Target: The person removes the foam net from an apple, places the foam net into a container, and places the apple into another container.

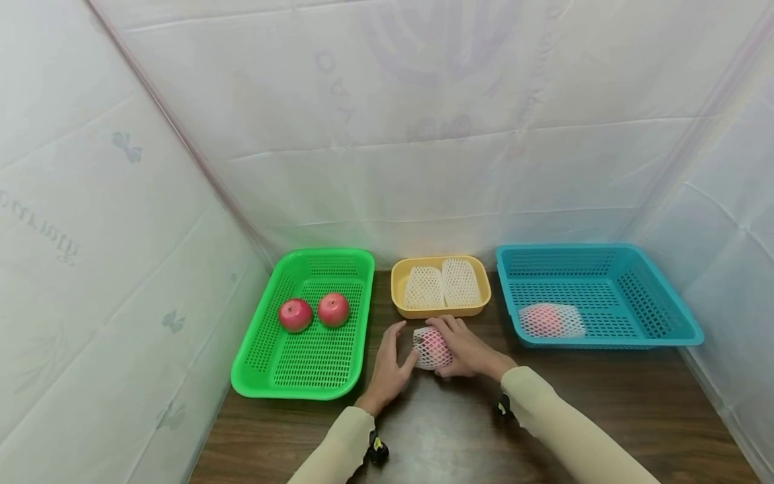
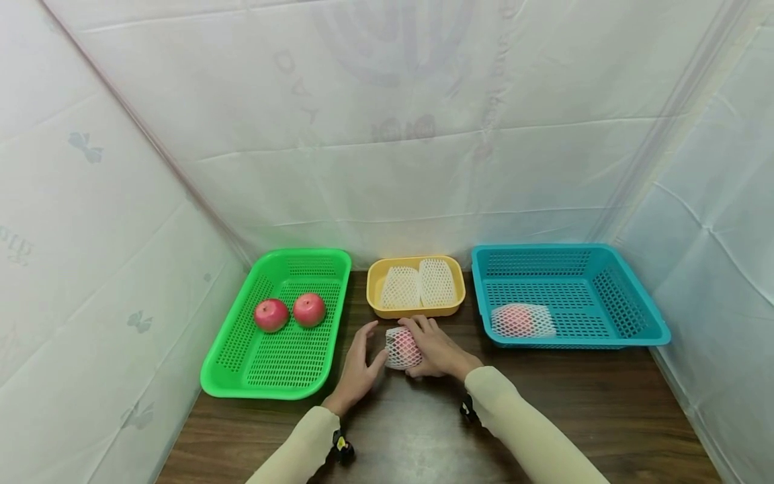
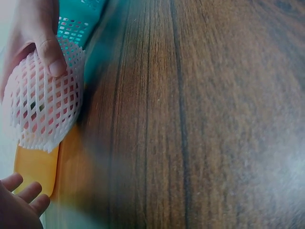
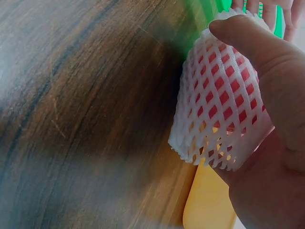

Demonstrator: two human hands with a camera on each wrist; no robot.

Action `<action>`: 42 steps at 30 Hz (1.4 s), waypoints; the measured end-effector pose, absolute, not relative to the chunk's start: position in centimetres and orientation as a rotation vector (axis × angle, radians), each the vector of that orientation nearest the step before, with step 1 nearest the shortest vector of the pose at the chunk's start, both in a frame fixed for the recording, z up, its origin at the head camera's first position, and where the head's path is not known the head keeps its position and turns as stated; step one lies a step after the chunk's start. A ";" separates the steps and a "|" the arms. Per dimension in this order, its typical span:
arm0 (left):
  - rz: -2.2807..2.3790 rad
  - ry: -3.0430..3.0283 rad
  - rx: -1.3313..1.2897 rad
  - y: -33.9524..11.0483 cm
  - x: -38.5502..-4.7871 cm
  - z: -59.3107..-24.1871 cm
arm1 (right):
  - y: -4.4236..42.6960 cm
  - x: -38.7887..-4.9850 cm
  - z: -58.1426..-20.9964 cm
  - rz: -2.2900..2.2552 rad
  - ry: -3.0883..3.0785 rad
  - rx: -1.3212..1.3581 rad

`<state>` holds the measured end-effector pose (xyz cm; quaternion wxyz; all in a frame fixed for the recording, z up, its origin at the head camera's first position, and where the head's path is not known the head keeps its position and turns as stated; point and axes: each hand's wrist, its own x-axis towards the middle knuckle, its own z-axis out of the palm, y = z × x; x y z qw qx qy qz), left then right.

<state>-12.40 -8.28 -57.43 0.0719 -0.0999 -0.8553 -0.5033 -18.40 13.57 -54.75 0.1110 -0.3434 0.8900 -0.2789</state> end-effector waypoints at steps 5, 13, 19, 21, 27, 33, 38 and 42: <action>-1.505 -2.575 -0.300 -8.3 -12.4 -57.5 | 13.6 -18.3 -54.8 -0.831 2.622 -1.029; -1.521 -2.558 -0.304 -8.5 -12.3 -57.5 | 13.7 -18.2 -54.7 -0.848 2.596 -0.994; -1.514 -2.558 -0.303 -8.5 -12.4 -57.7 | 13.7 -18.2 -54.6 -0.829 2.582 -0.967; -1.517 -2.559 -0.301 -8.5 -12.3 -57.8 | 13.8 -18.1 -54.6 -0.825 2.580 -0.953; -1.519 -2.557 -0.308 -8.4 -12.3 -57.7 | 13.9 -17.9 -54.3 -0.831 2.566 -0.927; -1.504 -2.543 -0.321 -8.4 -12.2 -57.8 | 14.3 -17.7 -54.5 -0.820 2.562 -0.942; -1.488 -2.516 -0.336 -8.4 -12.1 -58.0 | 14.6 -17.5 -54.6 -0.830 2.554 -0.931; -1.487 -2.523 -0.331 -8.4 -12.1 -58.0 | 14.8 -17.3 -54.3 -0.874 2.539 -0.917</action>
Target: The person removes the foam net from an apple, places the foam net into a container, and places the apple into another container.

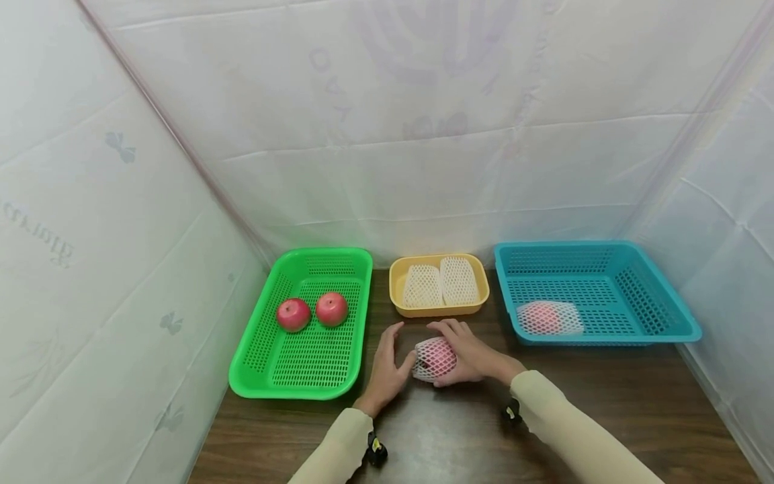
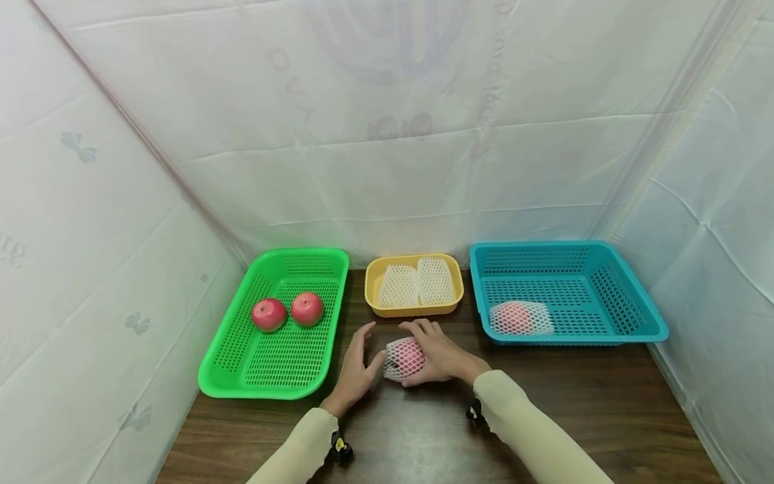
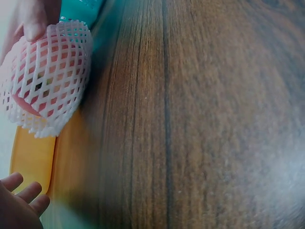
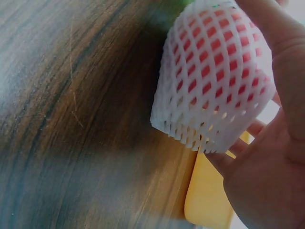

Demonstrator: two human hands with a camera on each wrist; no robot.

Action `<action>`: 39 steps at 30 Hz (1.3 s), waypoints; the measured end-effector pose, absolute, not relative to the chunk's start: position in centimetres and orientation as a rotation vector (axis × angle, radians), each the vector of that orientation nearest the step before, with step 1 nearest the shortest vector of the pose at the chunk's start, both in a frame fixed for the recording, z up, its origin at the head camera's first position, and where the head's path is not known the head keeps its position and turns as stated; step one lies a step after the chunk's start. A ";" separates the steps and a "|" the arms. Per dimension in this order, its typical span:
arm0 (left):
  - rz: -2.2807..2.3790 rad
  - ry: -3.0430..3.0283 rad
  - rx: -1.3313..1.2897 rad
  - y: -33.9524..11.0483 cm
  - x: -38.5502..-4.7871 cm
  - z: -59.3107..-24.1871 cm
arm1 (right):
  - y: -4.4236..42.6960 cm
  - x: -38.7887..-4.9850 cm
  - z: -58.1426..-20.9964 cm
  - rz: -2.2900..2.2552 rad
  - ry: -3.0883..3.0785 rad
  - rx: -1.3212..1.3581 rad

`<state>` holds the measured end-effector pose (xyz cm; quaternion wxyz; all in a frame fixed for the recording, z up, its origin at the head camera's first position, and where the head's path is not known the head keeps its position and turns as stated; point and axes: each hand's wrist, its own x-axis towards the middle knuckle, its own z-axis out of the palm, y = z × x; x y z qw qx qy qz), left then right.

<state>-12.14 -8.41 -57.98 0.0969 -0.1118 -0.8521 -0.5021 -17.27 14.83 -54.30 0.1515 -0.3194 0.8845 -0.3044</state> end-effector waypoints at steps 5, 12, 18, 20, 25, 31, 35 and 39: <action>-1.506 -2.554 -0.302 -8.5 -12.1 -57.7 | 15.1 -17.1 -53.8 -0.941 2.529 -0.895; -1.499 -2.547 -0.296 -8.5 -11.8 -57.4 | 15.6 -17.2 -54.1 -0.943 2.566 -0.888; -1.479 -2.536 -0.277 -8.6 -11.5 -57.6 | 16.1 -17.1 -54.3 -0.947 2.577 -0.861; -1.457 -2.516 -0.272 -8.6 -11.3 -57.7 | 16.2 -17.0 -54.2 -0.956 2.576 -0.848; -1.391 -2.405 -0.331 -8.6 -11.0 -57.9 | 16.6 -16.9 -54.3 -0.966 2.602 -0.827; -1.304 -2.279 -0.433 -8.5 -10.8 -58.2 | 17.3 -16.7 -54.6 -0.971 2.633 -0.837; -1.282 -2.255 -0.478 -8.4 -10.7 -58.3 | 17.7 -16.6 -54.7 -0.986 2.673 -0.867; -1.317 -2.259 -0.510 -8.3 -10.5 -58.2 | 18.1 -16.4 -54.8 -0.996 2.704 -0.904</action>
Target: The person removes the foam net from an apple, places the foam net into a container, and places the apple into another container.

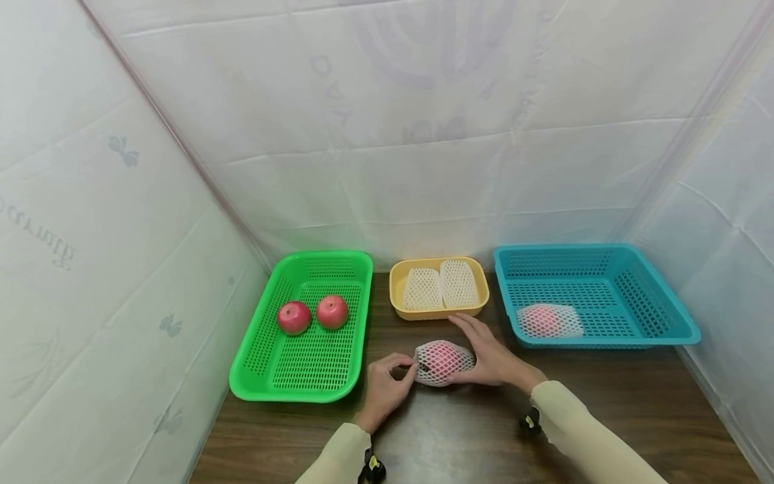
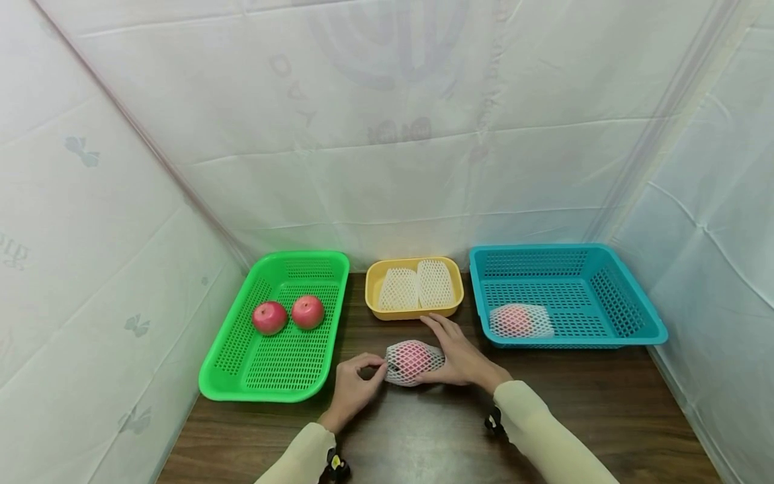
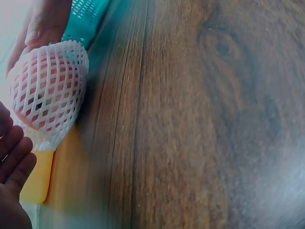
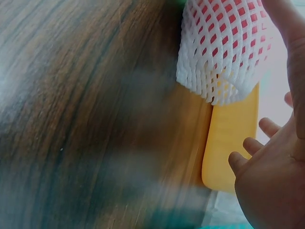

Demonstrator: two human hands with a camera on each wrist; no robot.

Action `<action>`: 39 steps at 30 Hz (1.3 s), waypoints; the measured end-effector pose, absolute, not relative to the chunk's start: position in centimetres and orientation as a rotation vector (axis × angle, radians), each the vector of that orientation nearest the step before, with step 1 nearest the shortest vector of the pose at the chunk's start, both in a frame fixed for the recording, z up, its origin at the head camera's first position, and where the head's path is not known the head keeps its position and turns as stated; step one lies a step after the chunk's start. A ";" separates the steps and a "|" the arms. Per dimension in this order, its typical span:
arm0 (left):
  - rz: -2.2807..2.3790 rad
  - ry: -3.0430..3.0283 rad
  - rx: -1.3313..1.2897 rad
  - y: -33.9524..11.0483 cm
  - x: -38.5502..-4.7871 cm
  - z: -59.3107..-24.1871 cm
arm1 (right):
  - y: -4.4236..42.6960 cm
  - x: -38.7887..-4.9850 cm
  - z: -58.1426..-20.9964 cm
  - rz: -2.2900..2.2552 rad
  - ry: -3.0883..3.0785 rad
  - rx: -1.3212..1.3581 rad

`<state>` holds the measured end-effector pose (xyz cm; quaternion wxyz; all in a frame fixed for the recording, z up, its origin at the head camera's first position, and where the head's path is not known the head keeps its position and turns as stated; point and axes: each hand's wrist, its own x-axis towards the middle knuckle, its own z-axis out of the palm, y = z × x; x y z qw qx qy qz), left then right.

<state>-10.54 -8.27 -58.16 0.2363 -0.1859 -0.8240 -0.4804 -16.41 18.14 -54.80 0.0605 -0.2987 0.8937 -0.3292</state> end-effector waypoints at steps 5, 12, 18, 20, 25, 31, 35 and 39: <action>-1.358 -2.267 -0.519 -8.0 -10.4 -58.1 | 18.6 -16.3 -54.9 -0.996 2.698 -0.880; -1.333 -2.246 -0.539 -7.5 -10.3 -58.4 | 19.1 -16.1 -55.1 -0.994 2.717 -0.863; -1.393 -2.245 -0.559 -7.1 -10.2 -58.6 | 19.6 -16.0 -55.3 -0.988 2.724 -0.838; -1.439 -2.247 -0.575 -7.0 -10.2 -58.6 | 19.8 -16.0 -55.4 -0.988 2.721 -0.836; -1.470 -2.271 -0.642 -6.4 -10.5 -58.6 | 20.1 -15.9 -55.6 -0.988 2.713 -0.824; -1.366 -2.334 -0.665 -5.9 -10.8 -58.8 | 20.3 -15.7 -55.7 -0.994 2.717 -0.814; -1.323 -2.382 -0.656 -5.7 -10.9 -58.9 | 20.5 -15.7 -55.8 -0.991 2.730 -0.816; -1.321 -2.420 -0.662 -5.6 -11.1 -59.0 | 20.7 -15.7 -55.8 -0.984 2.738 -0.812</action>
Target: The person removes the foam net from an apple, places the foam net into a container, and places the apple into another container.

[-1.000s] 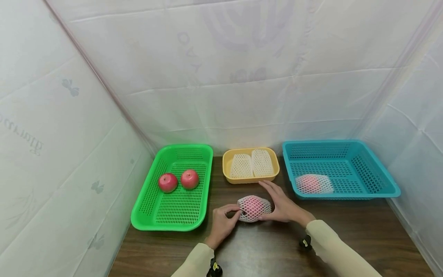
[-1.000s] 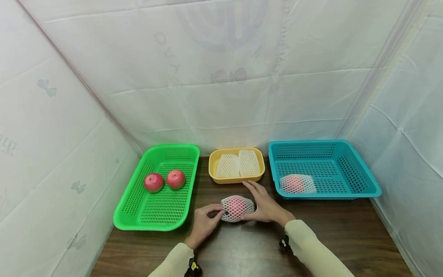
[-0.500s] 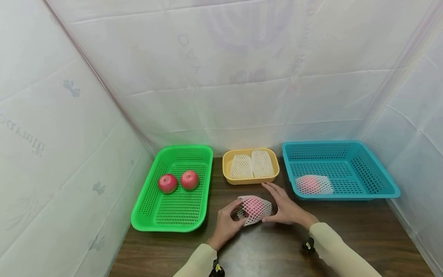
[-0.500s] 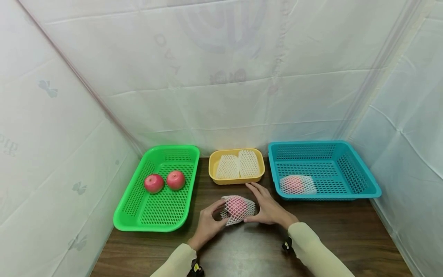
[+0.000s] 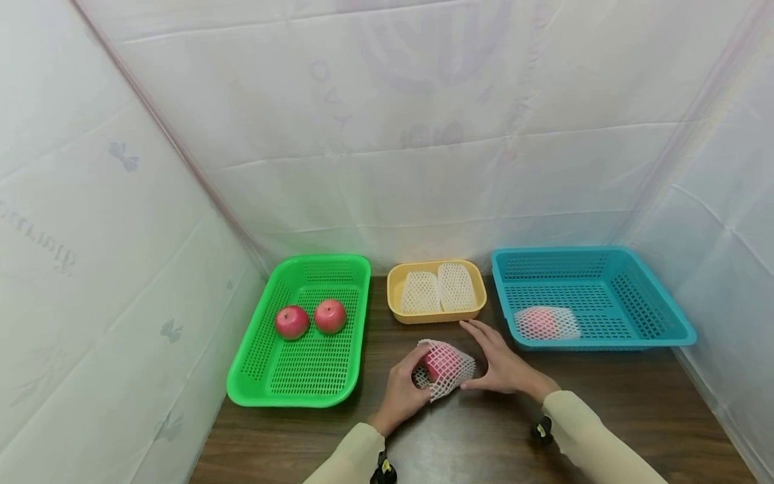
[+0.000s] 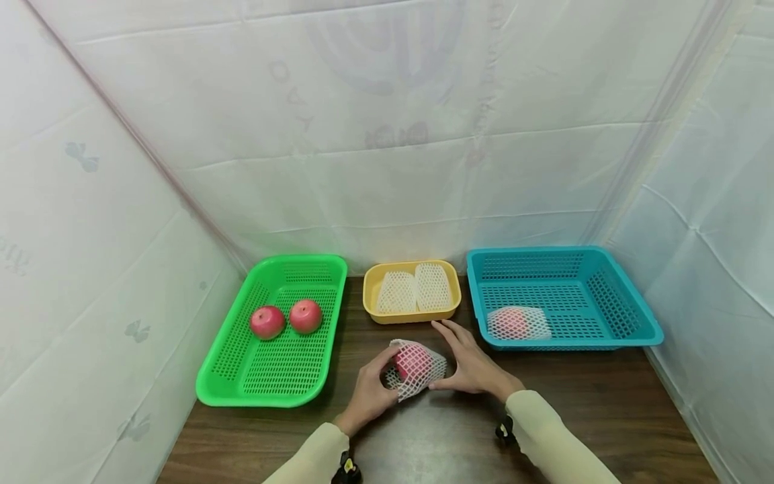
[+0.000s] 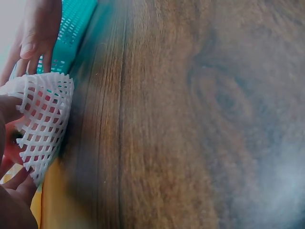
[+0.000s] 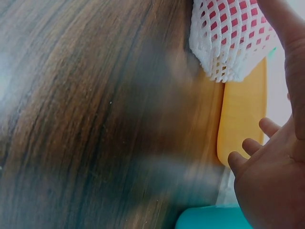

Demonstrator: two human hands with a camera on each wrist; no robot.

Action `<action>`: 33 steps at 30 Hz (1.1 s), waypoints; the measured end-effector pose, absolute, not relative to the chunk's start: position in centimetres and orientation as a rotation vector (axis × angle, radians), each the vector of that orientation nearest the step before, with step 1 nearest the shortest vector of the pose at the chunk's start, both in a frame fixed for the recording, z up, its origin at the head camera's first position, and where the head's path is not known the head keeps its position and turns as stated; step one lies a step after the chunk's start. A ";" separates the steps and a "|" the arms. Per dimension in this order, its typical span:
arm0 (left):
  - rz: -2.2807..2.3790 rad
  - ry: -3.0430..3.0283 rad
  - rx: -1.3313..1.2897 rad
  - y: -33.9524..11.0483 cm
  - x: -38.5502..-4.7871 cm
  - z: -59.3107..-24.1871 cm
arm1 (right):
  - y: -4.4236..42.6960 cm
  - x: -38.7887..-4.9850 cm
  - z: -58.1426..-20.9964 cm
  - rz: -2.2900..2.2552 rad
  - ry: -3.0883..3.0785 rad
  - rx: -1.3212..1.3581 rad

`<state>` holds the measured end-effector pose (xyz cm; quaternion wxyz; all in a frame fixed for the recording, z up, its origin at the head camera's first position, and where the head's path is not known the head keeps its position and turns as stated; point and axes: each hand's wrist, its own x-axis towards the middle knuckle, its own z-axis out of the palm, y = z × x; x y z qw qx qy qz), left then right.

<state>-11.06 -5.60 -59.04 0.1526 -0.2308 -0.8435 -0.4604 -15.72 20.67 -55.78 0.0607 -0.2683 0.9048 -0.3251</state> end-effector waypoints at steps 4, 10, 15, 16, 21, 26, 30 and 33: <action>-1.325 -2.473 -0.673 -5.4 -11.2 -59.0 | 20.8 -15.7 -55.8 -0.977 2.740 -0.812; -1.310 -2.506 -0.714 -5.0 -11.4 -59.0 | 21.0 -15.5 -55.9 -0.958 2.754 -0.832; -1.314 -2.508 -0.719 -4.9 -11.7 -59.0 | 21.0 -15.5 -56.0 -0.943 2.757 -0.832; -1.315 -2.510 -0.717 -4.9 -11.7 -59.0 | 21.0 -15.5 -55.9 -0.939 2.759 -0.829; -1.340 -2.505 -0.689 -4.8 -11.9 -58.9 | 21.0 -15.5 -55.9 -0.931 2.755 -0.821; -1.357 -2.523 -0.651 -4.8 -12.0 -58.7 | 20.9 -15.5 -55.7 -0.934 2.718 -0.817; -1.389 -2.533 -0.620 -4.9 -12.1 -58.7 | 20.8 -15.5 -55.9 -0.934 2.684 -0.801; -1.403 -2.535 -0.605 -5.0 -12.1 -58.8 | 20.6 -15.5 -56.0 -0.945 2.678 -0.826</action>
